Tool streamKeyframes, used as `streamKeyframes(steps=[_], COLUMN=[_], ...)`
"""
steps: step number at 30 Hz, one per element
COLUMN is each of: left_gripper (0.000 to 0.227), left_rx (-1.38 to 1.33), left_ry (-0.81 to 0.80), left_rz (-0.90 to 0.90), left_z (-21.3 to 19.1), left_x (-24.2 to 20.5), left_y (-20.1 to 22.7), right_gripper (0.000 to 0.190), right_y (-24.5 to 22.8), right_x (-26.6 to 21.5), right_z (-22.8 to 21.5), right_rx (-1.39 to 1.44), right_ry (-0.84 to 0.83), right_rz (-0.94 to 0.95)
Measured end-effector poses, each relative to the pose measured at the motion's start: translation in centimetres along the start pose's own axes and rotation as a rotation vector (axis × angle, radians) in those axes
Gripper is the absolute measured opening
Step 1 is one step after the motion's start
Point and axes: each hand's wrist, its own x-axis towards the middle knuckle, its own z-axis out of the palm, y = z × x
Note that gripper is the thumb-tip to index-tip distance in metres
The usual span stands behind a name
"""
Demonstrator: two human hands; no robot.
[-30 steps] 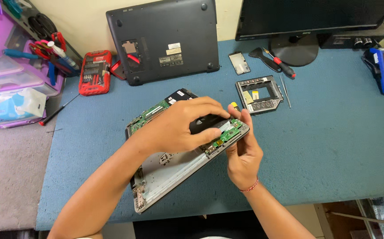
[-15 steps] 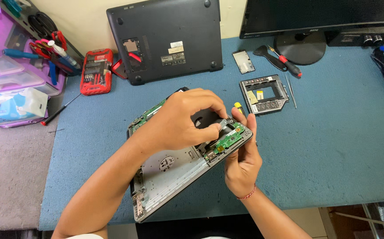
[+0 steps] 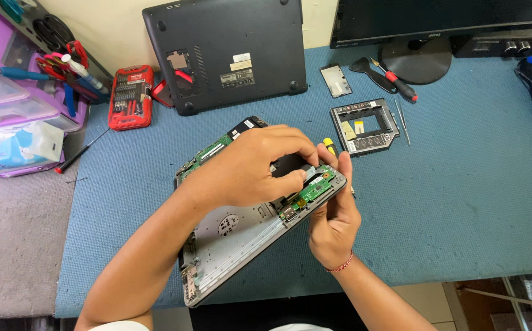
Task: The person removes a metal bracket from a disassembled laptop, places it aside, and then uses a screwdriver to tighten screws on the motherboard and internal components. The person handles the bracket and screwdriver throughout the process.
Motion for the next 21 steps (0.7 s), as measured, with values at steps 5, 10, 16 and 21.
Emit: streamKeyframes(steps=[5,10,16,21], left_gripper=[0.016,0.016,0.056,0.107], left_rx=[0.009,-0.055,0.018,-0.183], left_ry=[-0.033,-0.038,-0.089,0.492], left_rz=[0.012,-0.012,-0.078,-0.107], left_z=[-0.6,-0.8,-2.4,0.2], left_x=[0.0,-0.6,-5.8,-16.9], left_y=[0.6,0.1,2.7,3.9], right_gripper=[0.07,0.069,0.069,0.036], right_y=[0.1,0.1,-0.8,-0.9], right_x=[-0.2,-0.2,-0.3,0.1], right_z=[-0.1,0.0,-1.1,-2.6], right_rx=[-0.002,-0.019,-0.076,-0.154], right_ry=[0.015,0.013,-0.052,-0.167], right_rz=[-0.002,-0.008,0.007,-0.153])
